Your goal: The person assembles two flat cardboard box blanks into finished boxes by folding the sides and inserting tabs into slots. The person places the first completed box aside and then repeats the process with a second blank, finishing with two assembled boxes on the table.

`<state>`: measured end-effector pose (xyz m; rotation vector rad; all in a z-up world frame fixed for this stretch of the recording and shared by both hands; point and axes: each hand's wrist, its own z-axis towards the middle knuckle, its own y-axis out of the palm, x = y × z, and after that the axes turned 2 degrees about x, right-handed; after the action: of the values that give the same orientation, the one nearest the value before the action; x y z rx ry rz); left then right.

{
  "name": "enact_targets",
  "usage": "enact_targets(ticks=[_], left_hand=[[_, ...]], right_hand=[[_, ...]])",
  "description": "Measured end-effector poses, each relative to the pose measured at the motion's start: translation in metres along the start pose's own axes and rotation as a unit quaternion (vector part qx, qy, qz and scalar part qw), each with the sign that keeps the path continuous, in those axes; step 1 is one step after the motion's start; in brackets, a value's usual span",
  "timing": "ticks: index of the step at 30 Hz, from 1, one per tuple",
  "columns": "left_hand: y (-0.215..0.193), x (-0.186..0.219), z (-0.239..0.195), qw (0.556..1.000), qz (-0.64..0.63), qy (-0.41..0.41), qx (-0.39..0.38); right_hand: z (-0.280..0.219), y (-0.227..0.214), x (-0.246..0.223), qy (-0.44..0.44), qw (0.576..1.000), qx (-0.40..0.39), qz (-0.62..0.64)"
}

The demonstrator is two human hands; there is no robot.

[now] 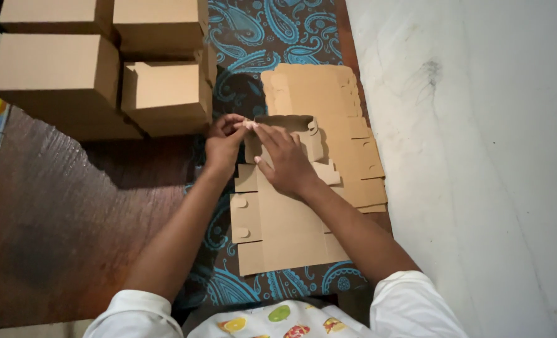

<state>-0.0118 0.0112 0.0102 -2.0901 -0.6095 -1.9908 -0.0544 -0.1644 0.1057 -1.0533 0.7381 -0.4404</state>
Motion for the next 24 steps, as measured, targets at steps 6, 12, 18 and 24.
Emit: enact_targets(ticks=[6, 12, 18, 24], left_hand=[[-0.003, 0.017, -0.002, 1.0, -0.009, -0.017, -0.002], [0.0, 0.007, 0.004, 1.0, 0.017, -0.019, -0.012], [-0.001, 0.014, -0.001, 0.997, 0.063, -0.035, 0.033], [-0.007, 0.012, -0.004, 0.993, 0.111, 0.03, 0.0]], right_hand=[[0.001, 0.003, 0.003, 0.015, 1.0, 0.004, 0.013], [0.001, -0.003, -0.003, 0.011, 1.0, -0.004, -0.004], [0.001, 0.0, 0.005, 0.049, 0.997, -0.014, 0.059], [0.004, -0.023, -0.011, 0.061, 0.992, -0.048, 0.101]])
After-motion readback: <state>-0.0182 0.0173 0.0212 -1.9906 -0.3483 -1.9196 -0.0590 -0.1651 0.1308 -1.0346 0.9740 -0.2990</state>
